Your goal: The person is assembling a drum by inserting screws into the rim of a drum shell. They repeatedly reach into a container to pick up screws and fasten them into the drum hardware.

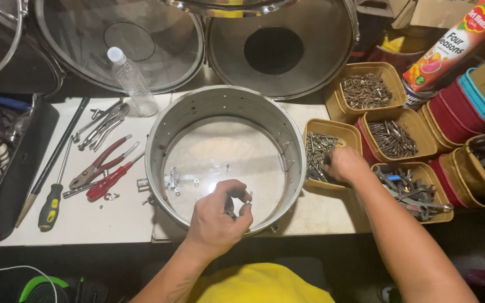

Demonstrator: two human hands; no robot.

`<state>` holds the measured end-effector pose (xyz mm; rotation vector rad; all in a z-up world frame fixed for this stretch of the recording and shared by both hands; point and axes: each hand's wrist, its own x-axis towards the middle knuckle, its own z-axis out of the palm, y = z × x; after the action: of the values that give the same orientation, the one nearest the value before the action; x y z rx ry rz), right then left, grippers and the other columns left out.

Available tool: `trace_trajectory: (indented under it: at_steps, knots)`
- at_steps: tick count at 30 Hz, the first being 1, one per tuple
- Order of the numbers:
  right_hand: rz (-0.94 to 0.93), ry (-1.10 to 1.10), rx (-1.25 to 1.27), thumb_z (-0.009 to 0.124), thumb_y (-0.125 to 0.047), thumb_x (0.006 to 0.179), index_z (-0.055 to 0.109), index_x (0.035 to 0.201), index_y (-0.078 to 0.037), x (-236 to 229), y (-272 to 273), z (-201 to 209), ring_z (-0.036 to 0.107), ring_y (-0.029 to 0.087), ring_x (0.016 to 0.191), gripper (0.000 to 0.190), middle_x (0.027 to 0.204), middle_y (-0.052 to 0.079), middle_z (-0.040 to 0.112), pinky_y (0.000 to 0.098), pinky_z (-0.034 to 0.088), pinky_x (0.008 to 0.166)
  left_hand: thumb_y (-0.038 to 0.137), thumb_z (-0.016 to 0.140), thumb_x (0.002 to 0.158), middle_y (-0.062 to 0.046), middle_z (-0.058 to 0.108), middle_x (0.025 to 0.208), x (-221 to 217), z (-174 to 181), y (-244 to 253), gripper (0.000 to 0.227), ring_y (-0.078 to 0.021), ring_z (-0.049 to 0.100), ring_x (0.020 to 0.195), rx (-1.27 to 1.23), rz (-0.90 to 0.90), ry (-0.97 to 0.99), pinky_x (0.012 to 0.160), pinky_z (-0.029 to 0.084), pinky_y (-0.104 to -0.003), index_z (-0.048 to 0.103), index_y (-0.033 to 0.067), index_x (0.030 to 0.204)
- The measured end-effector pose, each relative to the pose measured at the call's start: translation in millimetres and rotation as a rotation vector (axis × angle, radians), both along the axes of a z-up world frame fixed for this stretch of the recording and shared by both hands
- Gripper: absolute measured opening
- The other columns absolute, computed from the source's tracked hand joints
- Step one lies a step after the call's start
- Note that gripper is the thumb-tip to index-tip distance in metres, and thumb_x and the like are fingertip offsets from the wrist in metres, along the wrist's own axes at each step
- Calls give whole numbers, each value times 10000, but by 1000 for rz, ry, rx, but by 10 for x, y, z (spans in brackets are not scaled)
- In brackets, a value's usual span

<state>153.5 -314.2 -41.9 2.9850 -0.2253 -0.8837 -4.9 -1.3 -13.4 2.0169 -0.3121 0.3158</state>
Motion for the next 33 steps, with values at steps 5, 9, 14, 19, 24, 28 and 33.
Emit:
trace_trajectory:
  at_steps: [5, 9, 14, 19, 24, 28, 33]
  knots:
    - [-4, -4, -9, 722, -321, 979, 714, 1087, -52, -17, 16, 9, 717, 272, 944, 290, 1020, 131, 712, 393, 640, 903, 117, 700, 829, 11, 759, 892, 0, -19, -6, 239, -84, 487, 388, 51, -8, -12, 419, 471, -265, 619, 90, 1052]
    - [16, -39, -11, 722, -330, 970, 724, 1138, -68, -18, -27, -44, 720, 317, 1016, 311, 1081, 173, 725, 437, 621, 943, 70, 695, 829, -16, 741, 873, 10, -10, -15, 226, -72, 476, 398, 29, -31, -120, 390, 444, -243, 618, 61, 1042]
    - [117, -192, 67, 662, -282, 871, 754, 977, -109, 161, -394, -492, 715, 405, 944, 223, 975, 221, 741, 479, 564, 839, 128, 703, 801, 56, 761, 872, 6, -47, 18, 243, -81, 505, 440, 59, -8, -12, 474, 478, -267, 683, 115, 1043]
    - [109, -308, 118, 685, -277, 795, 743, 947, -125, 263, -549, -315, 706, 407, 913, 223, 947, 214, 745, 484, 538, 784, 83, 703, 799, 53, 685, 849, -13, -8, 31, 195, -73, 483, 483, 70, -1, -175, 503, 442, -257, 657, 128, 983]
    - [13, -251, 205, 740, -254, 861, 736, 1186, -57, 224, -516, 121, 718, 346, 984, 380, 1110, 176, 757, 434, 557, 902, 137, 715, 797, 91, 509, 578, -25, -51, 48, 164, -54, 438, 464, 86, 63, -60, 526, 432, -238, 668, 198, 941]
    - [-62, -151, 203, 667, -136, 946, 659, 1354, -140, 54, -212, 584, 728, 252, 932, 408, 1170, 161, 731, 388, 629, 851, 101, 713, 808, 99, 523, 595, -13, 0, 34, 159, -44, 429, 459, 115, 46, -184, 511, 412, -225, 658, 179, 934]
    - [32, -160, 177, 561, -11, 981, 721, 1243, -150, 43, -199, 577, 690, 228, 1138, 337, 1239, 79, 710, 357, 617, 1039, 90, 703, 767, 64, 585, 564, -48, 101, -39, 134, -48, 493, 453, 168, 139, -113, 464, 424, -224, 709, 165, 878]
